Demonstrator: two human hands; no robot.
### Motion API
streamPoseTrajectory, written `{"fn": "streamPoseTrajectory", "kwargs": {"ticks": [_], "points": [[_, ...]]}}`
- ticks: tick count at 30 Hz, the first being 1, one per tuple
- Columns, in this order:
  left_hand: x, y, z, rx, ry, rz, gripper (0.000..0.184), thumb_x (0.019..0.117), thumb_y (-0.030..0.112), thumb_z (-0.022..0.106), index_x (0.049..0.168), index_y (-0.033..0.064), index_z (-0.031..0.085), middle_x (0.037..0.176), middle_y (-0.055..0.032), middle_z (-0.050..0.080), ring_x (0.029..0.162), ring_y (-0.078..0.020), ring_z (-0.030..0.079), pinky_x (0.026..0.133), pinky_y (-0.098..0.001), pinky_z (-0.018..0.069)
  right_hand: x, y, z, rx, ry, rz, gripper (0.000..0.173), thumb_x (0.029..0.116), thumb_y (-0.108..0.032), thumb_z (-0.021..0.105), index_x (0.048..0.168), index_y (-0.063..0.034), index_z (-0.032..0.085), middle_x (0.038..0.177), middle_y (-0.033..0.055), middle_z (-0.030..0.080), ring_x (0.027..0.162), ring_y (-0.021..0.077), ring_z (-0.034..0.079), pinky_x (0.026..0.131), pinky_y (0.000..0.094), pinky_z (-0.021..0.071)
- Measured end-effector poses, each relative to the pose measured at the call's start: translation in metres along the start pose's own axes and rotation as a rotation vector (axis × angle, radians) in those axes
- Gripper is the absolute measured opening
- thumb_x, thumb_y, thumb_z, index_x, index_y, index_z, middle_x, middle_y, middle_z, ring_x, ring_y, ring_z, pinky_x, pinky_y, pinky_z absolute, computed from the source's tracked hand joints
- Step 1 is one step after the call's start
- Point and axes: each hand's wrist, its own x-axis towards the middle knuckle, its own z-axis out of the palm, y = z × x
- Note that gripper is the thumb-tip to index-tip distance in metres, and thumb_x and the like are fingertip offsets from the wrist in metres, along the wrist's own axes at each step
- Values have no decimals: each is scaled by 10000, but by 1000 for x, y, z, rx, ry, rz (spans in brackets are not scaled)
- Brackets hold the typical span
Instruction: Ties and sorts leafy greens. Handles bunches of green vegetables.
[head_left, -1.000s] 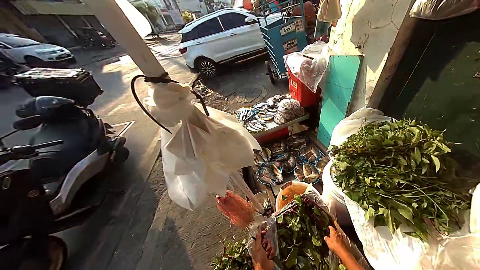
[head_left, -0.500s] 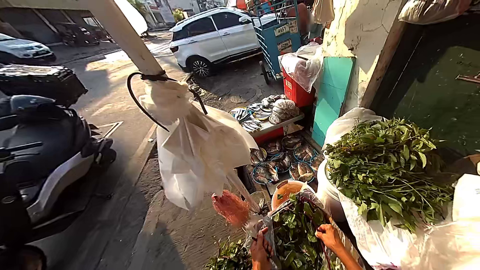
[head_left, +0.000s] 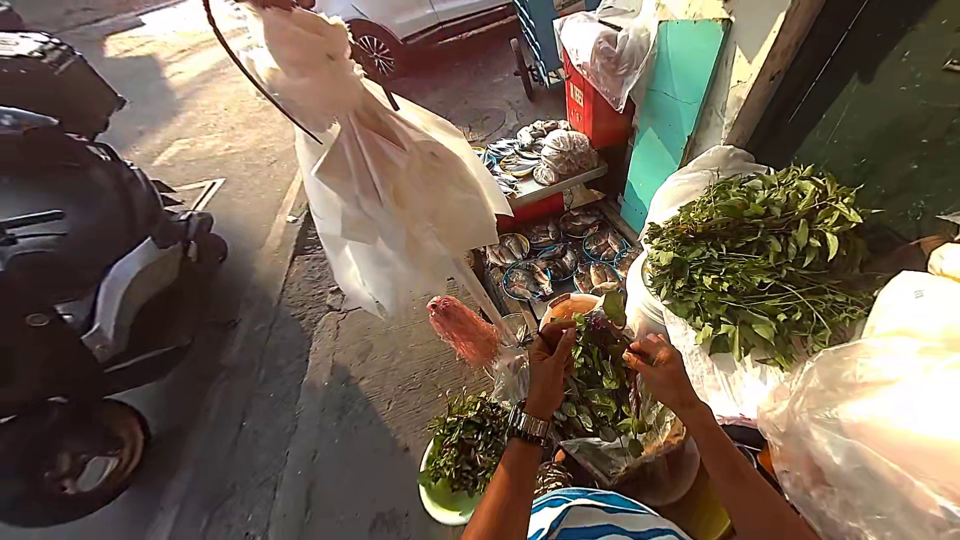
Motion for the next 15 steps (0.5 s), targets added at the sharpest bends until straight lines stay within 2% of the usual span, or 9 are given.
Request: {"fn": "streamPoseTrajectory", "kwargs": {"ticks": [3,7,9,10,12,13,15], "points": [[2,-2,12,95,-57,38,224,949,81,677,1167,32,665,724,34,585,498,-16,448,443,-169,381,-8,-4,-2,-14,1,-73,165,911,-130,715,945,20,773,905,179,690,955,376,641,893,576,493],[1,-8,29,86,-95,23,156,945,74,681,1098,39,683,824,-4,681,527,-3,489,454,-157,387,-9,-13,-4,-6,-4,-117,181,914,-144,713,948,22,775,878,184,695,930,387,650,894,592,500],[0,-13,36,74,-98,15,166,950,82,675,1110,39,664,837,-7,687,533,-4,502,459,-158,402,-8,-12,-4,-19,-4,-154,183,917,-148,701,940,19,772,880,181,715,924,389,672,909,604,500],[-2,-16,38,61,-93,28,224,950,76,672,1165,32,627,846,-14,680,544,-14,514,464,-164,413,-8,-12,-4,-37,-12,-160,189,922,-156,695,940,16,771,874,179,714,921,391,673,903,608,498],[-1,-22,39,27,-102,79,344,955,77,663,1261,85,506,825,9,623,553,-28,520,460,-170,425,-8,-11,-4,-76,-18,-162,193,926,-162,692,945,11,775,862,176,708,915,389,669,885,602,502],[1,-24,39,8,-103,97,355,959,87,663,1265,114,486,805,17,602,548,-33,518,455,-173,425,-8,-10,-4,-91,-17,-159,192,921,-165,694,944,7,776,858,175,702,917,390,665,879,597,504],[1,-26,38,4,-97,98,258,979,110,645,1221,102,555,799,9,605,536,-30,495,450,-172,407,-9,-10,-5,-107,-45,-132,197,933,-170,688,966,2,778,887,181,696,950,392,652,899,587,494]]}}
